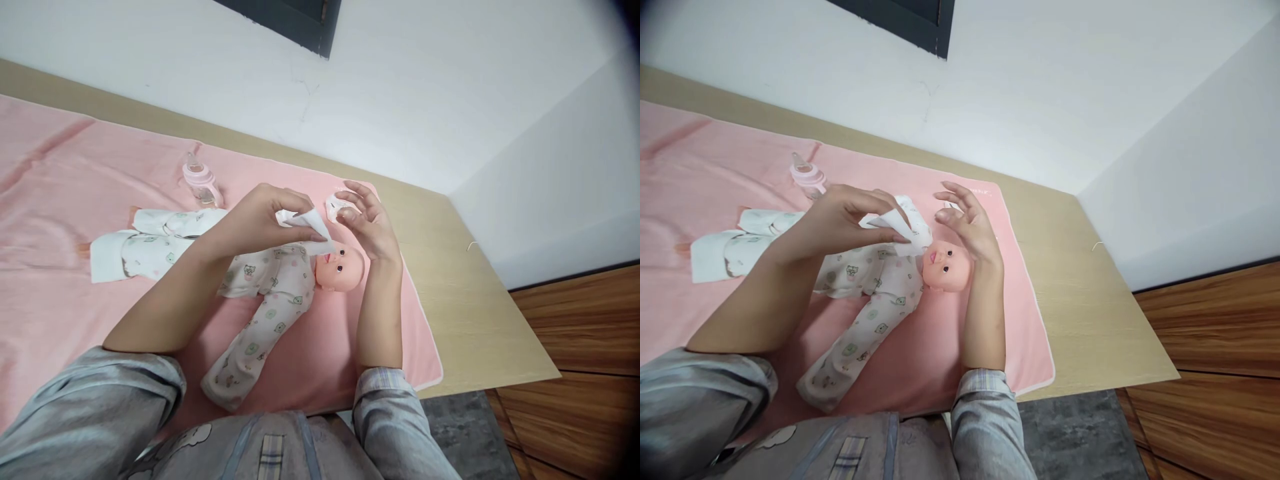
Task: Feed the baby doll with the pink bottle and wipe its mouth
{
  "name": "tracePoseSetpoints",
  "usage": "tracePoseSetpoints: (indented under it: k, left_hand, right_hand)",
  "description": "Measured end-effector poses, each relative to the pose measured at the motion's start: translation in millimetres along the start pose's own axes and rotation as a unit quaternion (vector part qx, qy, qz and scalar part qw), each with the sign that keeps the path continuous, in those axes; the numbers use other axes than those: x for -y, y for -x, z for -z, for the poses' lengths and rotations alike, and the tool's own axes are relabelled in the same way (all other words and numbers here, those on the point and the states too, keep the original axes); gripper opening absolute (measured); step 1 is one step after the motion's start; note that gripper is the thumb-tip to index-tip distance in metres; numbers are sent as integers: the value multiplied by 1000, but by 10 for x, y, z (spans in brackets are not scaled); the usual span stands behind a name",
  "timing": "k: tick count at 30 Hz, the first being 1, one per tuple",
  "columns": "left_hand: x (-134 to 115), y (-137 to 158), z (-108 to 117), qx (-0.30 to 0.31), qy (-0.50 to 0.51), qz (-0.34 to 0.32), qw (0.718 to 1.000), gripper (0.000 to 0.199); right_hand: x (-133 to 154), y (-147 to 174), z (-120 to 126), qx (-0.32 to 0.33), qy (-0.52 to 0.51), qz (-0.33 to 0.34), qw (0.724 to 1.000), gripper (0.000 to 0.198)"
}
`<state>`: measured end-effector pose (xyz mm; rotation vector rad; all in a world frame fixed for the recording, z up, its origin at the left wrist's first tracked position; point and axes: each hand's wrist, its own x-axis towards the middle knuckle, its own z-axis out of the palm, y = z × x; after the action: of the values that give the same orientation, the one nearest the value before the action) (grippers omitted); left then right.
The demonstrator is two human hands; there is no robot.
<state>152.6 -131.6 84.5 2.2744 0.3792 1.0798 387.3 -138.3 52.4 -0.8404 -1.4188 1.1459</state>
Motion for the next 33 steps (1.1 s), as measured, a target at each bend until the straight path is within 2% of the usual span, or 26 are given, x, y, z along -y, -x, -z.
tracePoseSetpoints:
  k: [2,5,8,11,14,17,25,33]
  left_hand:
    - [64,-1,20,72,-46,65,994,21]
    - [173,-22,-25,183,-114,128,968,28]
    - [232,-48,-124,233,-144,162,948,26]
    - [226,-65,-212,246,-158,186,938,20]
    - [196,-75,-267,247,-167,186,936,11]
    - [173,-83,-310,257,-170,195,931,8]
    - [177,-87,-436,257,-189,187,929,18]
    - [179,-62,-491,246,-214,175,929,19]
  right_hand:
    - [-167,-52,233,-50,-24,-19,998,53]
    - [-527,-110,546,-140,-73,-67,985,47]
    - [-914,-121,701,-224,-138,-125,957,38]
    - [-1196,-101,704,-254,-184,-180,932,32]
    - [-1332,-88,669,-258,-193,-210,923,28]
    - [-1386,-92,678,-257,-194,-203,925,28]
    - [-1495,-68,723,-244,-186,-156,939,26]
    - [-1507,-99,725,-261,-192,-160,932,23]
